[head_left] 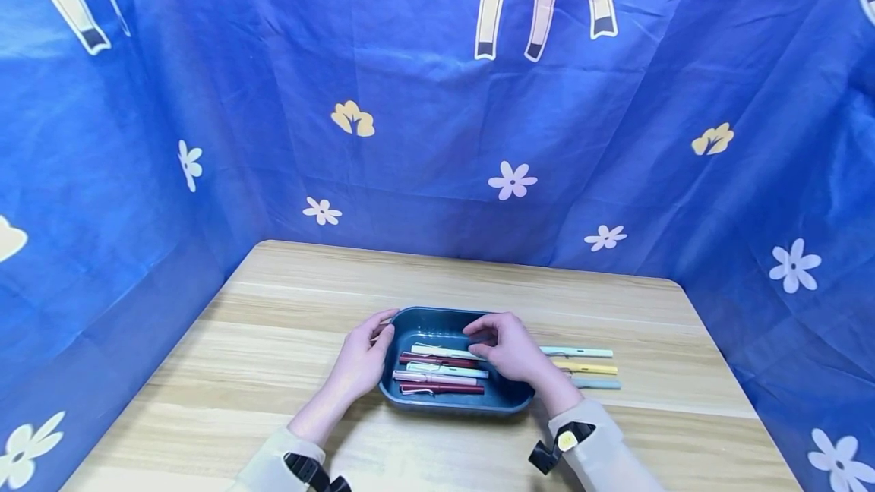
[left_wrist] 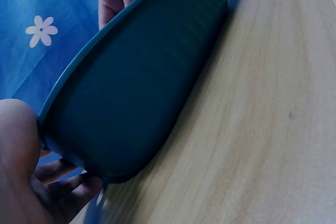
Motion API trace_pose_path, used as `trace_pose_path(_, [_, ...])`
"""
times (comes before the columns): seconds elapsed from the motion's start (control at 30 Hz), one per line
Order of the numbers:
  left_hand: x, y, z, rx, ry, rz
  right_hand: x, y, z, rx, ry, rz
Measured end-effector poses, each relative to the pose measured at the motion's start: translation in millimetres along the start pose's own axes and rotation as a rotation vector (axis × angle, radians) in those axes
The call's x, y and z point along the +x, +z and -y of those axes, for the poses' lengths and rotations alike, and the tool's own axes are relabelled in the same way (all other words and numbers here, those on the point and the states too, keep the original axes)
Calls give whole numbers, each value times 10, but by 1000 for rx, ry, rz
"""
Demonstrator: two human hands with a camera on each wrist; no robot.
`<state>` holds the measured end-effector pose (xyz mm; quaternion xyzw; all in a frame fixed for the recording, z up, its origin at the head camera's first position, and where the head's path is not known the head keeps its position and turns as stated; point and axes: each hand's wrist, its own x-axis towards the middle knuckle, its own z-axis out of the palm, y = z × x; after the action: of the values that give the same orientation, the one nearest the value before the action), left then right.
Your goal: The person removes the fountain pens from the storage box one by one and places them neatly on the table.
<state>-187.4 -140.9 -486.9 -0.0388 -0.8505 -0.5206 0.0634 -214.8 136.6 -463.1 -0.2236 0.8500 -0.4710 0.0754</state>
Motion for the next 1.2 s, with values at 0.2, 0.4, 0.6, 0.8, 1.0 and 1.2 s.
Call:
trace_pose_path(0.2, [1, 1, 18, -7, 7, -1, 39, 43, 31, -59, 52, 22])
trace_pose_path(0.4, [-5, 4, 25, -10, 6, -3, 72, 76, 44, -109, 83, 73])
trace_pose_path(0.6, [-11, -1, 12, -2, 4, -6, 106, 116, 42, -169, 78, 110])
trace_pose_path(0.8, [-11, 0, 13, -5, 5, -5, 126, 162, 43, -246, 57, 101])
trace_pose_path(1.0, [-7, 2, 24, -3, 1, -4, 140, 190, 59, -265, 33, 107])
trace_pose_path(1.2, [-10, -3, 27, 0, 2, -3, 148, 195, 64, -268, 31, 109])
